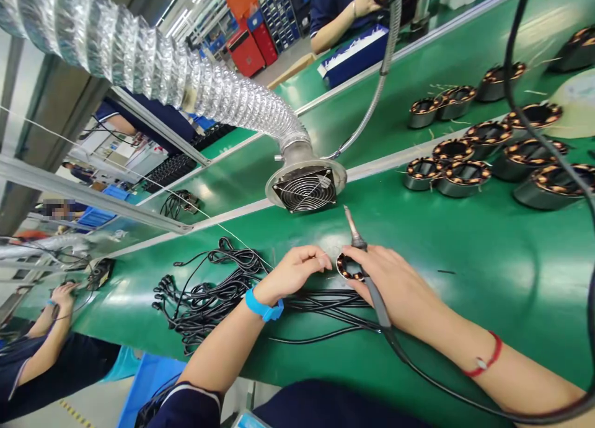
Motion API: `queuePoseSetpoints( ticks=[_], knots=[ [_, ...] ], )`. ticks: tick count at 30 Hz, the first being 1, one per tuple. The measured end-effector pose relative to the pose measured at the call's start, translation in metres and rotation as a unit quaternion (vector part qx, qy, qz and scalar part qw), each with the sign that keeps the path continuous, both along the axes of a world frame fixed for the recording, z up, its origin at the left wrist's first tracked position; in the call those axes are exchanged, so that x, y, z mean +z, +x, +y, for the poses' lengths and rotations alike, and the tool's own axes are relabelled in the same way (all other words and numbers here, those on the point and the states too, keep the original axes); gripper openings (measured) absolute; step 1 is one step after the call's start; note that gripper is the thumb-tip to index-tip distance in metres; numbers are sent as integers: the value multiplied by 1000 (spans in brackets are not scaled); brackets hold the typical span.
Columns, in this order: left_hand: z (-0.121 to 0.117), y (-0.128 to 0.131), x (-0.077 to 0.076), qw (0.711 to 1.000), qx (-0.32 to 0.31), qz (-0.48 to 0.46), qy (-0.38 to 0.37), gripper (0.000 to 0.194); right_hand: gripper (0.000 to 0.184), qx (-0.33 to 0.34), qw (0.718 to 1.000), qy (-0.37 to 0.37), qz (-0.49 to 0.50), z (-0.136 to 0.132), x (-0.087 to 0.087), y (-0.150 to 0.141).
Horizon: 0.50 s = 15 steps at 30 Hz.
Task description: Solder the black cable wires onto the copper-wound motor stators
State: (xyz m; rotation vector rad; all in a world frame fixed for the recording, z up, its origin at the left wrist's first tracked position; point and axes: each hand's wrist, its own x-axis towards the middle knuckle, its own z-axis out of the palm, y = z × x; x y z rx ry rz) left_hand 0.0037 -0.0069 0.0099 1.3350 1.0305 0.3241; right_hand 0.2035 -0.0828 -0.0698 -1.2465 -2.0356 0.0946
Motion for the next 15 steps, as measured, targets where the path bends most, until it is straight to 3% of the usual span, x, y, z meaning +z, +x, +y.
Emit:
queuePoseSetpoints(
  ticks=[3,6,9,15],
  knots=[
    [0,4,-8,997,-6,-36,-63,18,34,-5,1000,23,-8,0,4,0],
    [-3,8,-15,991,17,-59,-119,38,34,-16,999,31,-7,2,6,4],
    [-8,11,-17,994,19,-43,-100,45,33,-34,999,24,-5,4,5,12],
    [-13,15,-16,999,4,-8,-40,26,33,-43,998,37,-13,7,5,16]
  ],
)
